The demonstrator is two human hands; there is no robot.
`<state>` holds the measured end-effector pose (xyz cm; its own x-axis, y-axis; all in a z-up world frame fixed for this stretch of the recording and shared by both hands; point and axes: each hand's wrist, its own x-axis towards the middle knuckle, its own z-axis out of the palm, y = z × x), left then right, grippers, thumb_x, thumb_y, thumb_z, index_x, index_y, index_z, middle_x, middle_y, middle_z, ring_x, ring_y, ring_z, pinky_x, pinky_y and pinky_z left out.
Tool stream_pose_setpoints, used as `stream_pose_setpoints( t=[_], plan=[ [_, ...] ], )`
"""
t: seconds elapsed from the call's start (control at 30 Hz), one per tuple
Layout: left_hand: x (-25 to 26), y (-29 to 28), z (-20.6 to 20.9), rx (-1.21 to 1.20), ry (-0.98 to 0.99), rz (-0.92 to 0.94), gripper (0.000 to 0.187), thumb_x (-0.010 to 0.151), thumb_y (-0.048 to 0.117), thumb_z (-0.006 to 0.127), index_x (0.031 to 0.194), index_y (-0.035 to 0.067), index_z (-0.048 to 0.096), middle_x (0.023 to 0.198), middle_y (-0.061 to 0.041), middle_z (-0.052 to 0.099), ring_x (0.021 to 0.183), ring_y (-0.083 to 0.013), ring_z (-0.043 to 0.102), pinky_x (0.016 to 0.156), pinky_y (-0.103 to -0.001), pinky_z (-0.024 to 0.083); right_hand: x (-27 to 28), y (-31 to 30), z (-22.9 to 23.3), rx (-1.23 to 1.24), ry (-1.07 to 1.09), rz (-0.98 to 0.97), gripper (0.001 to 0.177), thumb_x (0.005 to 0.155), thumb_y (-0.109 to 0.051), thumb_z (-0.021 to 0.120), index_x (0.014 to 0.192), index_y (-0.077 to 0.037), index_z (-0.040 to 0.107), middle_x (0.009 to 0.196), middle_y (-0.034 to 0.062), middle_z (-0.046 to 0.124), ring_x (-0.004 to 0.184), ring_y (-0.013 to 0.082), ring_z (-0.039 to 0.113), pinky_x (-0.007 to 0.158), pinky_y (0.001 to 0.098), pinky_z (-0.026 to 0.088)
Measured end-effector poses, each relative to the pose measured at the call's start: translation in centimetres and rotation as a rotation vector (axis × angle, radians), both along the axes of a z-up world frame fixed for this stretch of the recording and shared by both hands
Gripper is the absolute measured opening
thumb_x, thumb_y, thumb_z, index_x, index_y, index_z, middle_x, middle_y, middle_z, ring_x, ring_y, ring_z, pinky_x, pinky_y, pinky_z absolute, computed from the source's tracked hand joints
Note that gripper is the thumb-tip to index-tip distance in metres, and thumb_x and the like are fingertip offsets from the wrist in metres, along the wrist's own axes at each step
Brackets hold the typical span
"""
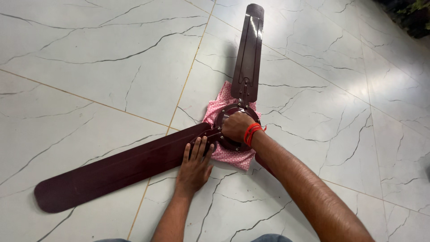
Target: The person uses a screwdriver to tighten screws on the central hub of a ceiling fan lying on the floor. They rotate the fan to access different blade attachment points and continue tightening the screws.
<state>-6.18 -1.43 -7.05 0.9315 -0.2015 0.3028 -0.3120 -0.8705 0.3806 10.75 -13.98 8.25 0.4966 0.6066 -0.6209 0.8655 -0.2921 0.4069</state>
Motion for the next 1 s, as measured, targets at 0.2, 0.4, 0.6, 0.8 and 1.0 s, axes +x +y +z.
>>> stream_pose_setpoints(
  t=[0.2,0.4,0.6,0.8,1.0],
  plan=[
    [0.1,-0.4,-0.4,-0.015,0.001,0.027,0.082,0.092,0.046,0.062,0.16,0.018,0.027,0.168,-0.013,0.016,0.156,-0.0286,0.01,0.126,-0.054,0.008,0.8,-1.2,-0.4,0.079,0.019,0.07,0.02,0.093,-0.016,0.062,0.08,-0.005,0.073,0.09,0.0116,0.074,0.076,0.026,0.075,0.062,0.0401,0.063],
    [0.5,-0.6,-0.2,0.022,0.078,0.025,0.08,0.092,0.048,0.059,0.159,0.021,0.025,0.168,-0.011,0.013,0.156,-0.027,0.008,0.125,-0.053,0.006,1.1,-2.3,-1.1,0.415,0.035,-0.653,0.026,0.087,-0.028,0.068,0.08,-0.004,0.077,0.08,0.0206,0.074,0.073,0.0361,0.072,0.072,0.0459,0.061],
    [0.6,-0.5,0.0,0.048,0.146,0.01,0.078,0.093,0.049,0.057,0.158,0.021,0.023,0.168,-0.011,0.011,0.155,-0.0269,0.005,0.125,-0.053,0.004,3.6,-2.5,-2.3,0.363,0.058,-0.793,0.037,0.084,-0.034,0.075,0.08,0.002,0.076,0.086,0.0249,0.074,0.082,0.0386,0.072,0.079,0.0451,0.06],
    [0.5,-0.4,0.1,0.068,0.138,0.013,0.08,0.094,0.05,0.056,0.159,0.021,0.02,0.168,-0.011,0.009,0.155,-0.0266,0.004,0.125,-0.053,0.004,1.4,-1.7,-1.3,0.303,-0.028,-0.595,0.026,0.089,-0.028,0.073,0.081,-0.003,0.074,0.081,0.0185,0.074,0.077,0.0342,0.073,0.071,0.0453,0.061],
    [0.4,-0.4,0.1,0.089,0.133,0.015,0.081,0.094,0.051,0.056,0.159,0.021,0.018,0.169,-0.011,0.008,0.155,-0.0263,0.004,0.125,-0.053,0.005,-0.5,-1.0,-0.4,0.1,-0.146,0.032,0.023,0.094,-0.016,0.065,0.076,-0.006,0.074,0.08,0.0108,0.073,0.071,0.0212,0.074,0.056,0.0353,0.061]
  ],
)
